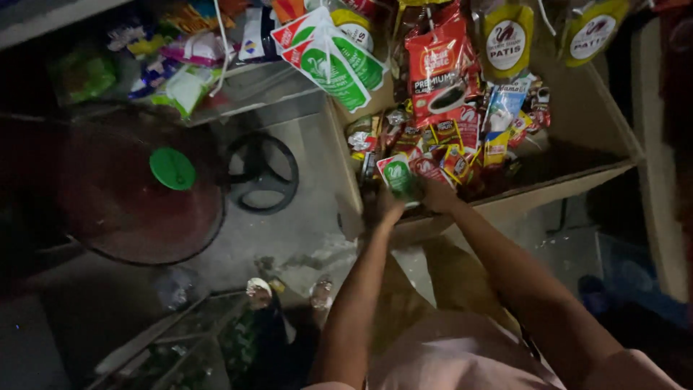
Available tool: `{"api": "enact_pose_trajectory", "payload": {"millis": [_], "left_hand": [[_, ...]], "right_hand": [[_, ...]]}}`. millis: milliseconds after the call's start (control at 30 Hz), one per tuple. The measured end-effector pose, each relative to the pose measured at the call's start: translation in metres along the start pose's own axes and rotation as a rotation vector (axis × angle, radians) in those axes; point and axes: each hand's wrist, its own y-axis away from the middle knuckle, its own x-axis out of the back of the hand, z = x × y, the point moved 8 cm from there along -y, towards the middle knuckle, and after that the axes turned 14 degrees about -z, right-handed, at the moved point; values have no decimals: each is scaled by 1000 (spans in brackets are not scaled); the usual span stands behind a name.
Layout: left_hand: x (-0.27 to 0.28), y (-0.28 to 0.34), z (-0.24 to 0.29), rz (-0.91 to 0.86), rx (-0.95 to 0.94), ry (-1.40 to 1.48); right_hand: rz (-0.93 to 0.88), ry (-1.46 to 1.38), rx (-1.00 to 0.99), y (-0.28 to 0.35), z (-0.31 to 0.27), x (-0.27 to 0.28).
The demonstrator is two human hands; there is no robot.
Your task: Organizing various grocery items from a cardboard box onto store shelves.
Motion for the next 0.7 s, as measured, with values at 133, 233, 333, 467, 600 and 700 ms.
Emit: {"api": "enact_pose_trajectory", "payload": {"millis": [133, 233, 333, 467, 600, 700], "left_hand": [[-6, -2, -6, 107, -167, -105], [-10, 0, -4, 29, -204, 84], [8, 3, 27, 21, -376, 209], [58, 1, 75, 79, -492, 354], [113, -2, 119, -107, -316, 560], [186, -7, 177, 79, -695, 702]], "right_hand": [[-146, 297, -38, -20, 43, -20], [-88, 247, 58, -12, 5, -5], [50, 163, 174, -15, -37, 15], [153, -5, 290, -28, -100, 42], [380, -102, 443, -20, -194, 81], [610, -86, 500, 12, -281, 128]]}}
